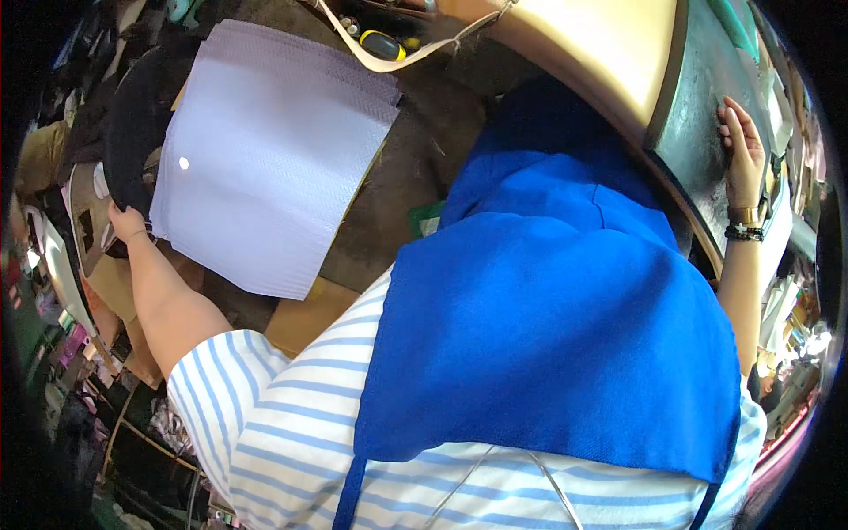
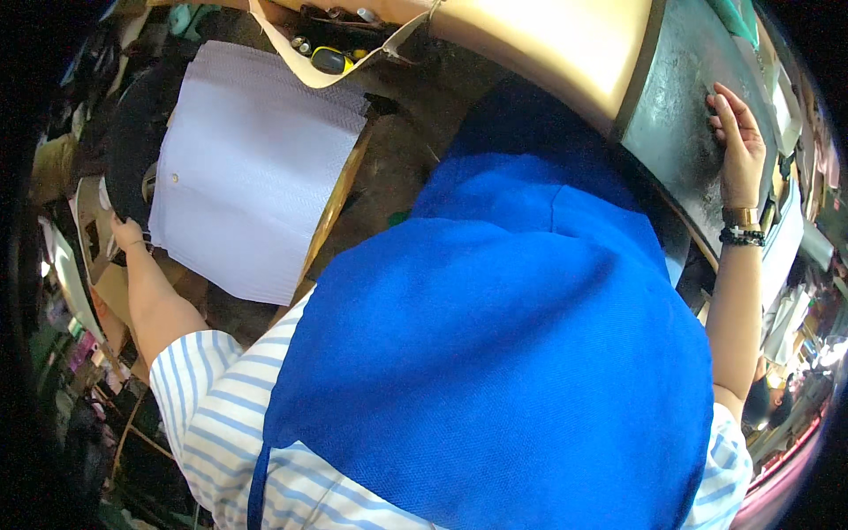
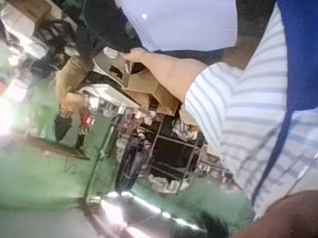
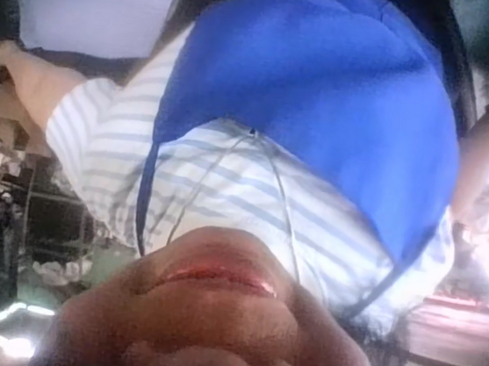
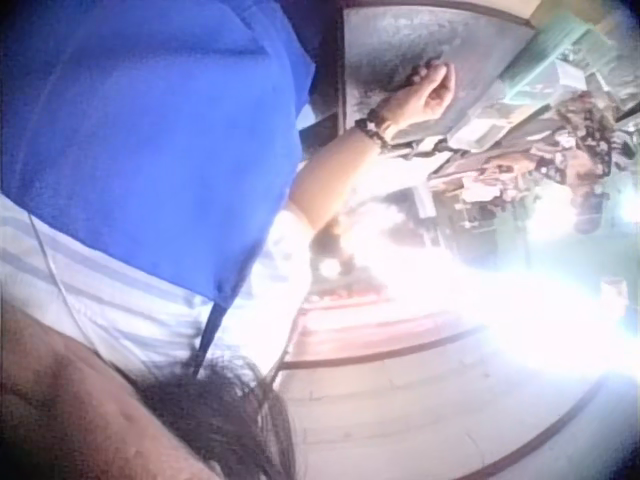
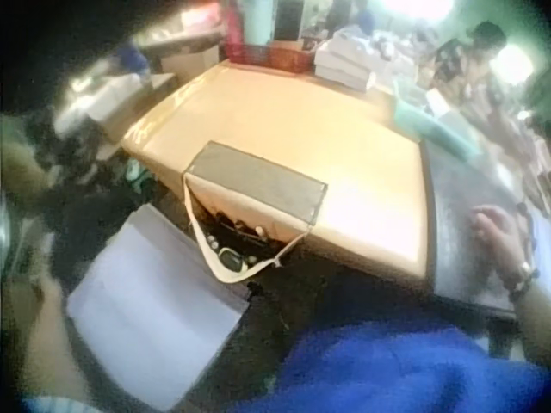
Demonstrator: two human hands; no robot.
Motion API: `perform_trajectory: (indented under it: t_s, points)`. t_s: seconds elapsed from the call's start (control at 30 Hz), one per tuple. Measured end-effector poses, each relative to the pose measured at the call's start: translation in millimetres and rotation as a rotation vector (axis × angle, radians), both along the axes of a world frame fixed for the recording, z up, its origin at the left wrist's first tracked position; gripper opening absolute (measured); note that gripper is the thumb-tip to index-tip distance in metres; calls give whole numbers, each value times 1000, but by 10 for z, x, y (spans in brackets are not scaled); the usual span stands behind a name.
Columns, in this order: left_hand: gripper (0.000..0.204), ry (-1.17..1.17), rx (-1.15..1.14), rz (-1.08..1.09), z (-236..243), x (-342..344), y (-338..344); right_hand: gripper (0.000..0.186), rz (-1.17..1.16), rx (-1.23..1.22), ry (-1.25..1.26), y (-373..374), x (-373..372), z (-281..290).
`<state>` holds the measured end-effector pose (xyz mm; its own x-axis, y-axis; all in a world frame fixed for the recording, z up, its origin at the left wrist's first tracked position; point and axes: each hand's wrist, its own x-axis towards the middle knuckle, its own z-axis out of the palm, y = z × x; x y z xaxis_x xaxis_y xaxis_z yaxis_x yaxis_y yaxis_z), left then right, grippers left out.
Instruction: The person folds the edge of a light blue leather sheet and hammers a metal rivet into place before stacking the sheet with others.
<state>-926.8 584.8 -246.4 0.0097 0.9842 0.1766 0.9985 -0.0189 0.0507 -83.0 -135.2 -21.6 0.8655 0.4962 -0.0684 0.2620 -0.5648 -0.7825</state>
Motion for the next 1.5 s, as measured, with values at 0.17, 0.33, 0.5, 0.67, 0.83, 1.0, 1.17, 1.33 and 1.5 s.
perform_trajectory:
  t_s: [0.17,0.33,0.5,0.67,0.83,1.0,1.17,1.33,1.5]
  points:
    - [65,120,162,78,561,-170,-179,37,42,108,51,-90,155,-175]
    - [86,-224,59,-399,668,2052,-1657,36,33,95,1,-69,17,-48]
    - [117,229,-299,-747,1038,3278,-3967,37,105,183,38,-2,58,-128]
    - [118,220,-229,-568,297,3082,-3842,38,194,240,103,9,122,-184]
    - [106,72,-189,-550,414,3475,-3853,35,237,399,111,-171,150,-274]
    - [110,199,-309,-516,78,3418,-3732,34,201,470,86,-597,-59,-141]
    - [110,239,-356,-358,175,3648,-3666,31,102,545,131,-1229,-15,-147]
    - [98,248,-318,-286,321,3925,-4098,30,76,540,62,-1531,-73,-221]
    - [87,109,-300,-811,255,4059,-4747,35,581,806,370,-1049,-665,545]
